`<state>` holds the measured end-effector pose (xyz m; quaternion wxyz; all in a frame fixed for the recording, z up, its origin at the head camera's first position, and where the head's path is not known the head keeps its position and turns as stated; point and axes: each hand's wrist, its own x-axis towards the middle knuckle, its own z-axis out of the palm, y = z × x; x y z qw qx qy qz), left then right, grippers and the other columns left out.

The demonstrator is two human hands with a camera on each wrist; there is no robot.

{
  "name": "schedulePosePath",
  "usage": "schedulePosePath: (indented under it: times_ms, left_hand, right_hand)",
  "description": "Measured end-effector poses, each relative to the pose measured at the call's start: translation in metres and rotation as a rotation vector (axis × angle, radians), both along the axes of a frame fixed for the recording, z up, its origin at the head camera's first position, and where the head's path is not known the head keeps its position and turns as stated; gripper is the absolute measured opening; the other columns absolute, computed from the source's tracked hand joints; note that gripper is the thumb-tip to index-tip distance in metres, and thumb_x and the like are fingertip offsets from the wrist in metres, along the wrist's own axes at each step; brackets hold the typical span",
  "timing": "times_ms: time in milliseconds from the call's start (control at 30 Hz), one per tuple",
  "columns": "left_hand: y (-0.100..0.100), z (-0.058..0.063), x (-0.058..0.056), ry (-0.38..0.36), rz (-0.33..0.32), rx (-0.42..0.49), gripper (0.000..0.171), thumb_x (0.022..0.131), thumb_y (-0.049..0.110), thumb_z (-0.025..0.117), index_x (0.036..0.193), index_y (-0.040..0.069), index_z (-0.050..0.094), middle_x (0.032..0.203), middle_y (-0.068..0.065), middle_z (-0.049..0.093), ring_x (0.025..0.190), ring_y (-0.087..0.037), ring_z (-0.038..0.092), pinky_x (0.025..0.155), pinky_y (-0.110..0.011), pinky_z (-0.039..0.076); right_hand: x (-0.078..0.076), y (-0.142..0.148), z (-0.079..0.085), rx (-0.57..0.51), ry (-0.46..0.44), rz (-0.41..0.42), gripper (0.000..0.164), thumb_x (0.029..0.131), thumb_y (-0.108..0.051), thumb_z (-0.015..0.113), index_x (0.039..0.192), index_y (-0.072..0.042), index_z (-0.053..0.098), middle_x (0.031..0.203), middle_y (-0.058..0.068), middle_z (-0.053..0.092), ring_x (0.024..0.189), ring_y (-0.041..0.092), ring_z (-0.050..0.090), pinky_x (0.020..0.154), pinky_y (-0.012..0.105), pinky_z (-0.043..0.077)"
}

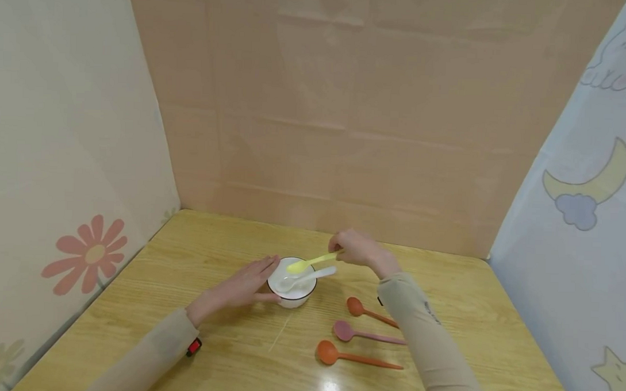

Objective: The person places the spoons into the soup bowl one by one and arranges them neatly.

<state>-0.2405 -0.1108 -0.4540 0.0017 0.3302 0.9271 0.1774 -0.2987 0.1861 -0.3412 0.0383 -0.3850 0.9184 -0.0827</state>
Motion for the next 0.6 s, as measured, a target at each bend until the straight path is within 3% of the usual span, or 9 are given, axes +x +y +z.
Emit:
schedulePosePath:
  times_ms: [300,600]
  left_hand:
    - [0.0018,0.001,0.0007,-0.017,0.002,0.016,0.094,0.094,0.055,0.059,0.156,-0.005,0.02,0.162,-0.025,0.024,0.15,-0.043,0.026,0.121,-0.058,0.027]
    - [0.0043,0.0005,-0.0018,-0.008,0.009,-0.001,0.093,0.094,0.055,0.059,0.156,-0.004,0.021,0.162,-0.024,0.025,0.15,-0.041,0.026,0.12,-0.057,0.028]
  right_hand:
    - [-0.0004,-0.0046,0.0003,0.045,0.02,-0.023,0.018,0.083,-0.004,0.076,0.1,-0.008,0.074,0.102,0.006,0.073,0.095,0.022,0.071,0.081,0.036,0.058]
    - [-0.0039,-0.0109,0.0008,0.022,-0.016,0.033,0.018,0.083,0.0,0.074,0.101,-0.005,0.073,0.101,0.006,0.071,0.097,0.023,0.07,0.085,0.037,0.058]
